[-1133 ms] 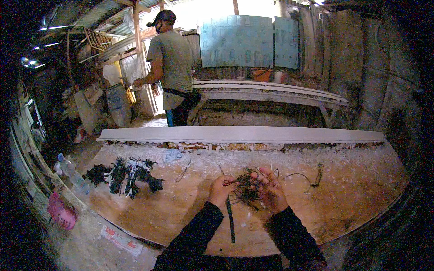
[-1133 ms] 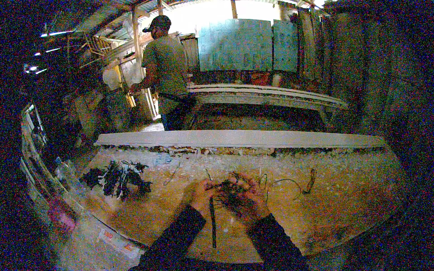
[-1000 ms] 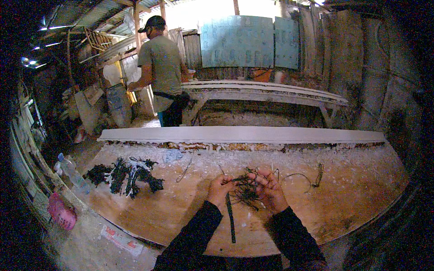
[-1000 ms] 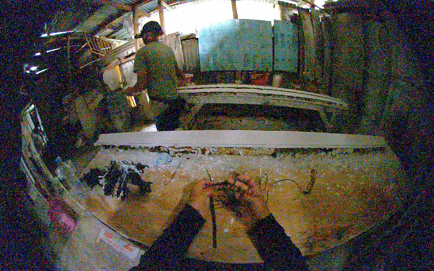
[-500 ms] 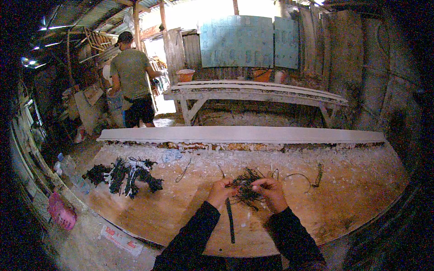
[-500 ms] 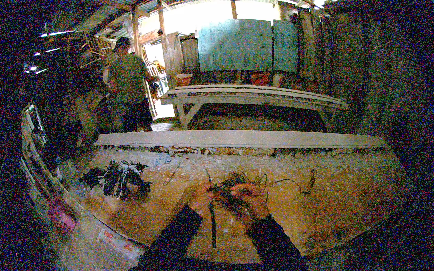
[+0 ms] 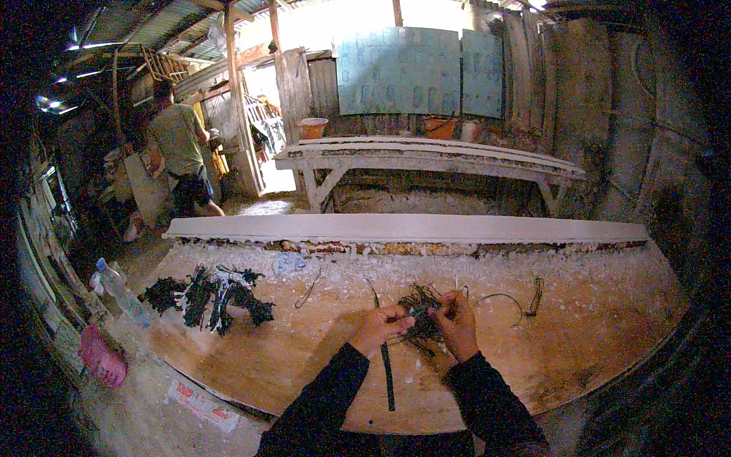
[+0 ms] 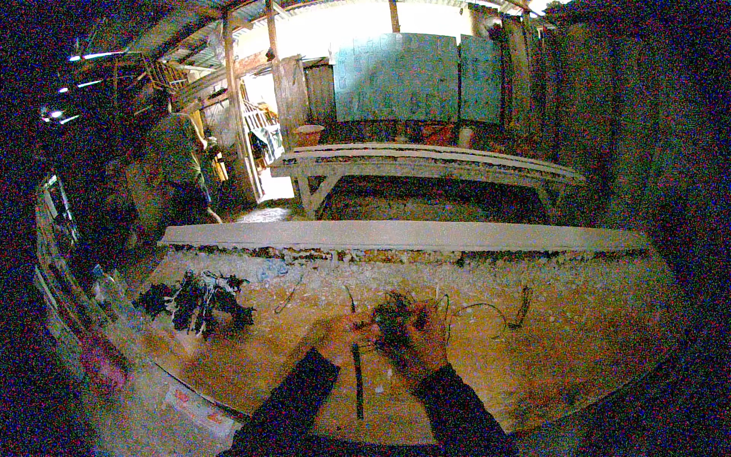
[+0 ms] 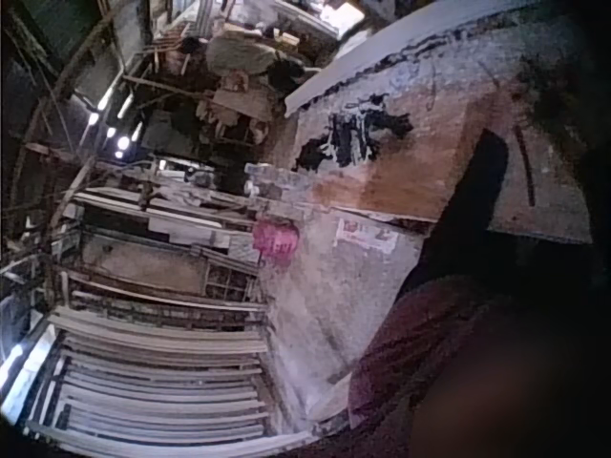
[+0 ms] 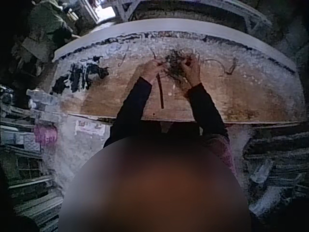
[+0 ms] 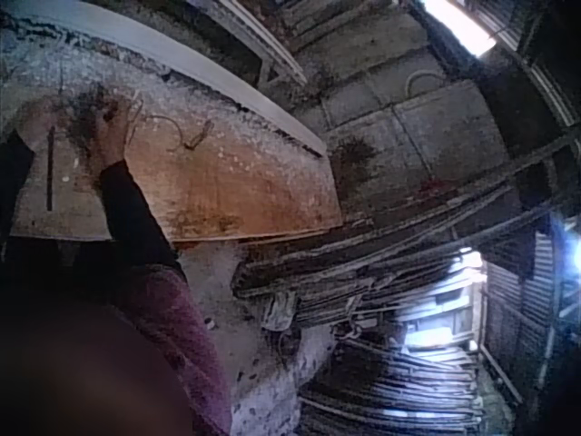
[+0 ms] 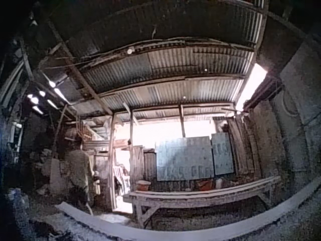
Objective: The person repeatedly picks up black cable ties from a pile on a wooden workbench and ties them into small bundles by hand. The person handles the ties one at a time, forming loops and tightening them into compact bundles.
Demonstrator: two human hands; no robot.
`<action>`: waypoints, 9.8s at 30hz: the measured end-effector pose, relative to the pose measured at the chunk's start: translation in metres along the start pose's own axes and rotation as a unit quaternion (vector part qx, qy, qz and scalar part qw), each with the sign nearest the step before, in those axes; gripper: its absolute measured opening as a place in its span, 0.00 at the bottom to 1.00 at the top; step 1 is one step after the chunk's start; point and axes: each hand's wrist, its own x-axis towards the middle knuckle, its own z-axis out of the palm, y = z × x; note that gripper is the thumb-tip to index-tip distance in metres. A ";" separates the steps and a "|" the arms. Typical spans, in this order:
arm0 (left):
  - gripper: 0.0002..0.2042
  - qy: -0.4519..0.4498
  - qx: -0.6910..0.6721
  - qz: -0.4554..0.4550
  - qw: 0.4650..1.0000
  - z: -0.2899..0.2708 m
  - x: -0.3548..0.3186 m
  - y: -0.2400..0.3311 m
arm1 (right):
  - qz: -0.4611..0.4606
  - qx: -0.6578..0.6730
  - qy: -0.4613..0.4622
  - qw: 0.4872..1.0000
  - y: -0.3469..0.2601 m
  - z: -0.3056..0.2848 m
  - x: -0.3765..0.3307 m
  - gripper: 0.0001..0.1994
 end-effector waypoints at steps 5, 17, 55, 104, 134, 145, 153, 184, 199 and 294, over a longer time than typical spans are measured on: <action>0.05 -0.076 -0.052 0.034 0.995 -0.002 0.002 -0.008 | 0.038 0.069 0.027 0.997 -0.029 0.002 -0.005 0.08; 0.10 0.073 0.152 0.180 0.969 0.005 0.005 -0.003 | -0.249 -0.349 0.006 0.903 -0.069 -0.002 -0.009 0.06; 0.12 0.001 0.158 0.119 0.980 0.005 0.006 -0.017 | 0.006 0.068 0.081 0.994 0.013 -0.006 0.009 0.07; 0.07 0.232 0.160 0.078 0.956 -0.019 0.008 -0.008 | 0.041 0.020 -0.074 0.996 0.006 -0.014 0.005 0.04; 0.11 -0.082 0.194 0.164 0.964 0.024 -0.007 -0.006 | 0.022 -0.001 0.027 0.999 -0.005 -0.010 0.006 0.05; 0.06 0.265 0.207 0.094 0.937 -0.024 0.009 -0.009 | 0.044 0.121 -0.067 0.989 0.000 -0.011 0.000 0.06; 0.06 0.289 0.215 0.118 0.925 -0.030 0.012 -0.014 | 0.123 0.188 -0.291 0.930 -0.020 0.001 -0.012 0.08; 0.09 0.306 0.202 0.120 0.923 -0.030 0.012 -0.017 | 0.099 0.052 -0.194 0.975 -0.011 -0.009 -0.001 0.04; 0.04 0.096 0.134 0.102 0.981 -0.015 0.009 -0.020 | 0.088 0.145 -0.142 0.975 0.004 -0.012 0.003 0.10; 0.10 0.323 0.214 0.039 0.921 -0.044 0.019 -0.030 | -0.253 -0.429 -0.207 0.842 0.004 0.021 -0.017 0.04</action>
